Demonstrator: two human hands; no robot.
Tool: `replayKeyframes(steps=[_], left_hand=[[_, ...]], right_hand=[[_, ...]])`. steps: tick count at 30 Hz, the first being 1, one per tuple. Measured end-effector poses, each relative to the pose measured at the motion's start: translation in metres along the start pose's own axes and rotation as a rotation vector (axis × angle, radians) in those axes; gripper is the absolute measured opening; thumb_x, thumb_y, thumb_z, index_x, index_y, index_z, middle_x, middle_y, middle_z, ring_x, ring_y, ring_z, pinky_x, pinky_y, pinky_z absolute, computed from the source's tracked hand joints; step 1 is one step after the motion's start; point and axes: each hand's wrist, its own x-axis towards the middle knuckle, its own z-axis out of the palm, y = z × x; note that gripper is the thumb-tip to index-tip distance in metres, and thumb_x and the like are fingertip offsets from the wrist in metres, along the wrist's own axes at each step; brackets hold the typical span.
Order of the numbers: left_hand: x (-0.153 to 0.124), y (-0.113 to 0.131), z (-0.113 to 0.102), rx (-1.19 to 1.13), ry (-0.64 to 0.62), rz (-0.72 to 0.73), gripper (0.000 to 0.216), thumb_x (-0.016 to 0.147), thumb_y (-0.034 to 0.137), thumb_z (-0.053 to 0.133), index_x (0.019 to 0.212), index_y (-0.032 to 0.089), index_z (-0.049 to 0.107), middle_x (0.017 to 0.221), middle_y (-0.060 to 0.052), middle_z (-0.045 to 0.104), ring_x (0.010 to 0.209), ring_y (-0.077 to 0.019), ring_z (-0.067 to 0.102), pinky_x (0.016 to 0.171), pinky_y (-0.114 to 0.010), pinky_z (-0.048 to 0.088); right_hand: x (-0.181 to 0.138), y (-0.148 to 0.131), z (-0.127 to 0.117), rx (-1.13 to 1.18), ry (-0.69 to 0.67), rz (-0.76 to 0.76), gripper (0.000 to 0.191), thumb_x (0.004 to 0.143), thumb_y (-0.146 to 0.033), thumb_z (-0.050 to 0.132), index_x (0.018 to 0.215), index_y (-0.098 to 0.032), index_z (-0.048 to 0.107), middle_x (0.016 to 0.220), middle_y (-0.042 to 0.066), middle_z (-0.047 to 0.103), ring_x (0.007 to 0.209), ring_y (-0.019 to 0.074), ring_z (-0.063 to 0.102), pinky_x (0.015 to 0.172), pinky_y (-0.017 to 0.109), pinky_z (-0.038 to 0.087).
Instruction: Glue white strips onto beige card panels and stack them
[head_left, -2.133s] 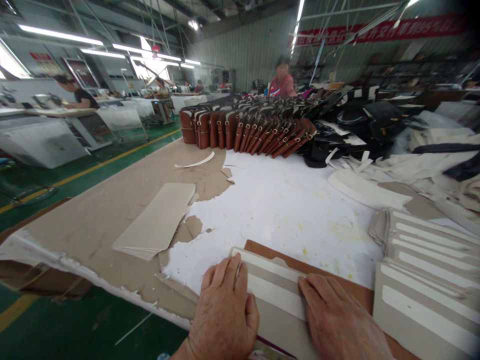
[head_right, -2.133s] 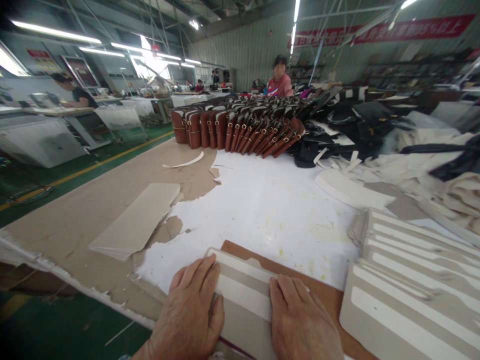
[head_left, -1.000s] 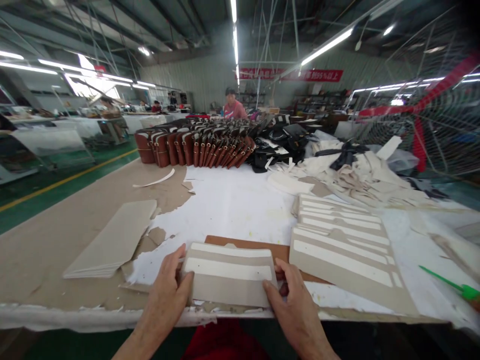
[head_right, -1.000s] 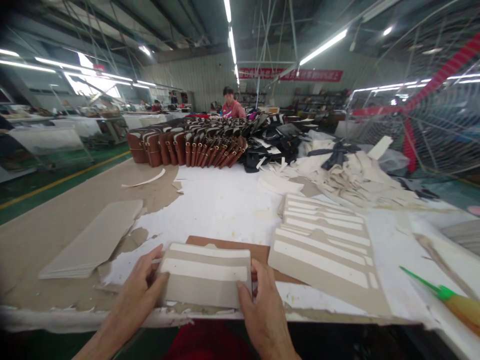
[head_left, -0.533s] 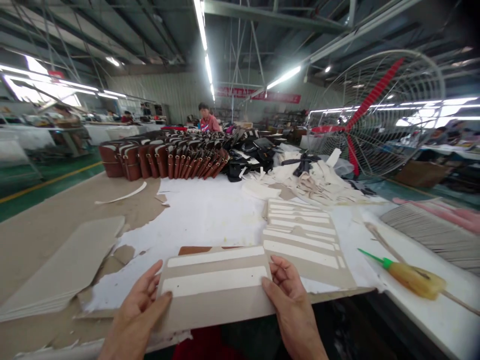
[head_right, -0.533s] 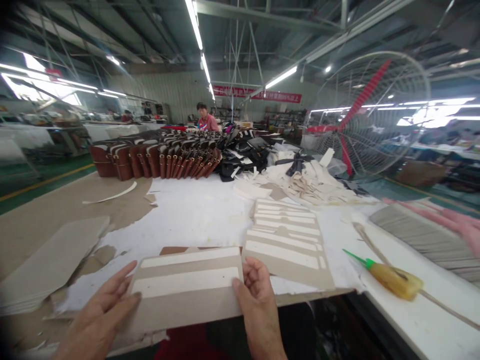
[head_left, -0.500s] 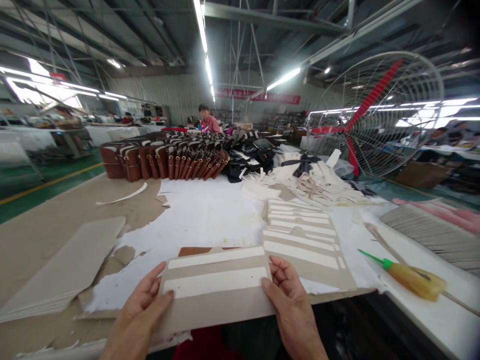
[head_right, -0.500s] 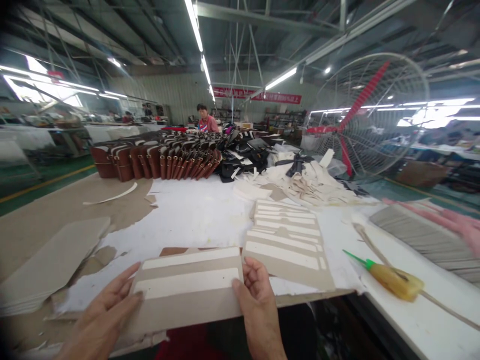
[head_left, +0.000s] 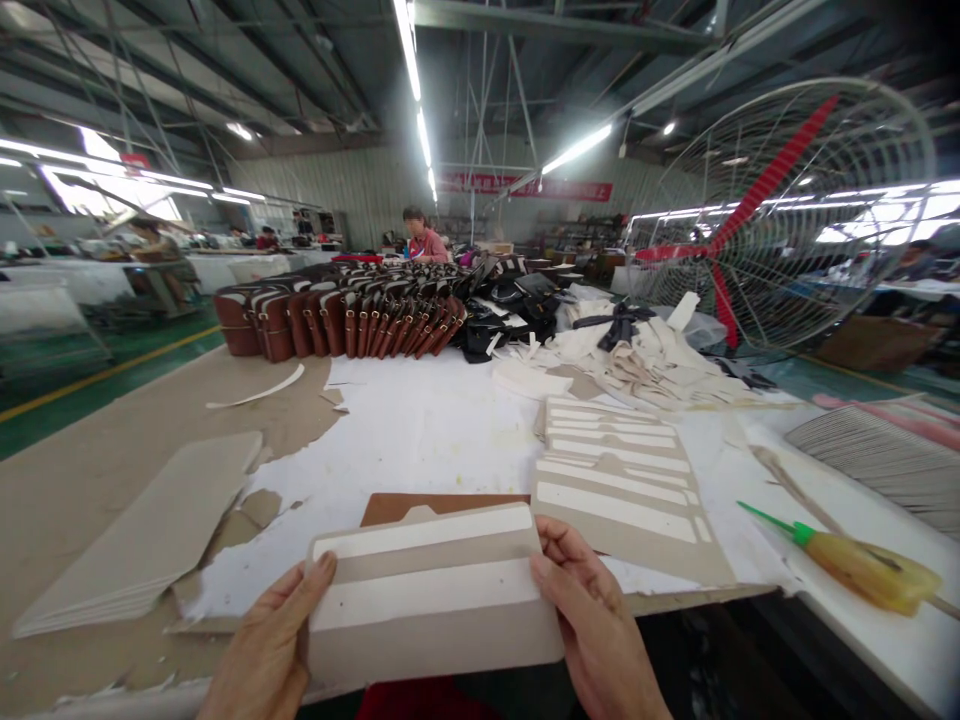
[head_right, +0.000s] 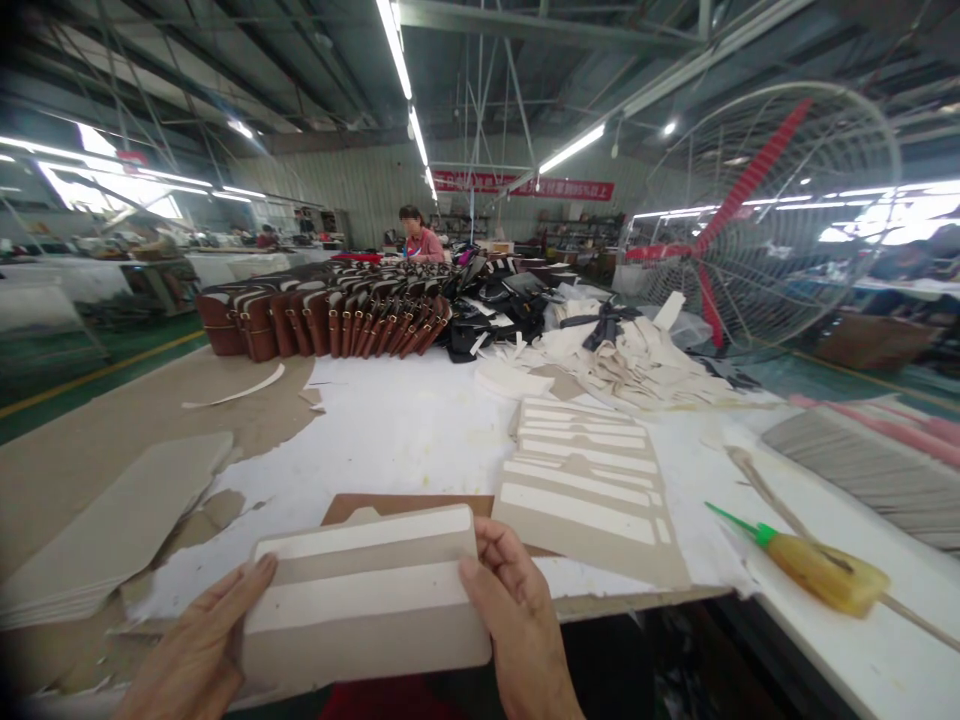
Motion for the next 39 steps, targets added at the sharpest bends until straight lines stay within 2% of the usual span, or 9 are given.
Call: replayKeyframes(steps=[3, 6, 14, 18, 21, 24, 29, 36, 39], left_hand=[[-0.002, 0.002, 0.0, 0.018, -0.001, -0.021, 0.072, 0.055, 0.052, 0.098, 0.116, 0.024, 0.074, 0.107, -0.005, 0.082, 0.101, -0.0346, 0.077, 0.066, -0.036, 0.066], [-0.001, 0.002, -0.003, 0.02, -0.012, -0.028, 0.078, 0.055, 0.056, 0.097, 0.121, 0.022, 0.072, 0.109, -0.006, 0.082, 0.098, -0.0318, 0.077, 0.066, -0.033, 0.065], [0.005, -0.006, -0.012, -0.014, -0.051, -0.012, 0.065, 0.059, 0.047, 0.099, 0.118, 0.033, 0.076, 0.099, 0.0, 0.083, 0.099, -0.0339, 0.078, 0.069, -0.038, 0.068], [0.002, -0.005, -0.009, 0.003, -0.06, 0.006, 0.069, 0.058, 0.044, 0.099, 0.122, 0.035, 0.075, 0.096, 0.002, 0.083, 0.097, -0.0334, 0.078, 0.066, -0.037, 0.069], [0.0, -0.004, -0.008, -0.004, -0.072, -0.001, 0.071, 0.058, 0.042, 0.1, 0.124, 0.035, 0.074, 0.098, 0.001, 0.083, 0.101, -0.0351, 0.077, 0.069, -0.039, 0.07], [0.002, -0.006, -0.008, -0.023, -0.051, 0.003, 0.067, 0.062, 0.047, 0.097, 0.123, 0.034, 0.074, 0.11, 0.0, 0.082, 0.111, -0.0359, 0.074, 0.073, -0.039, 0.07], [0.006, -0.01, -0.009, -0.045, 0.018, 0.088, 0.064, 0.07, 0.054, 0.091, 0.127, 0.031, 0.072, 0.128, 0.001, 0.077, 0.127, -0.0309, 0.066, 0.08, -0.029, 0.067], [0.005, -0.008, -0.005, -0.031, -0.007, -0.017, 0.071, 0.065, 0.055, 0.094, 0.127, 0.026, 0.072, 0.111, -0.002, 0.08, 0.098, -0.0268, 0.074, 0.064, -0.027, 0.063], [-0.004, -0.004, 0.007, -0.024, -0.022, 0.024, 0.063, 0.059, 0.055, 0.096, 0.11, 0.022, 0.078, 0.098, -0.002, 0.08, 0.087, -0.0238, 0.073, 0.064, -0.027, 0.06]], right_hand=[[0.001, -0.005, 0.002, 0.036, 0.02, 0.096, 0.04, 0.086, -0.059, 0.076, 0.102, -0.022, 0.078, 0.084, 0.005, 0.076, 0.07, 0.0198, 0.066, 0.065, 0.029, 0.051], [0.003, -0.006, 0.0, -0.033, 0.009, 0.071, 0.04, 0.088, -0.06, 0.074, 0.091, -0.02, 0.08, 0.072, 0.003, 0.072, 0.064, 0.0168, 0.059, 0.06, 0.026, 0.045], [0.001, -0.009, -0.002, -0.255, 0.08, -0.086, 0.046, 0.086, -0.061, 0.074, 0.07, -0.018, 0.073, 0.068, 0.001, 0.061, 0.071, 0.0175, 0.053, 0.065, 0.027, 0.042], [0.002, -0.008, 0.001, -0.274, 0.138, -0.107, 0.047, 0.083, -0.06, 0.076, 0.062, -0.019, 0.068, 0.064, 0.0, 0.057, 0.069, 0.0171, 0.05, 0.064, 0.027, 0.041], [0.003, -0.005, 0.0, -0.26, 0.15, -0.1, 0.046, 0.083, -0.06, 0.076, 0.063, -0.019, 0.068, 0.064, 0.0, 0.056, 0.067, 0.0168, 0.049, 0.064, 0.028, 0.042], [0.005, -0.002, -0.002, -0.222, 0.15, -0.061, 0.045, 0.083, -0.06, 0.076, 0.065, -0.019, 0.068, 0.064, -0.001, 0.057, 0.064, 0.0155, 0.047, 0.063, 0.028, 0.042], [0.006, 0.001, -0.004, -0.105, 0.171, -0.01, 0.042, 0.079, -0.058, 0.082, 0.068, -0.019, 0.072, 0.064, 0.0, 0.063, 0.061, 0.0155, 0.051, 0.059, 0.026, 0.042], [0.003, -0.001, -0.002, -0.022, 0.13, 0.012, 0.037, 0.081, -0.058, 0.081, 0.08, -0.021, 0.08, 0.068, 0.002, 0.071, 0.064, 0.0187, 0.061, 0.061, 0.028, 0.048], [0.002, 0.002, -0.01, -0.084, 0.2, 0.006, 0.039, 0.078, -0.06, 0.082, 0.08, -0.021, 0.081, 0.072, 0.003, 0.074, 0.067, 0.0205, 0.063, 0.061, 0.03, 0.049]])
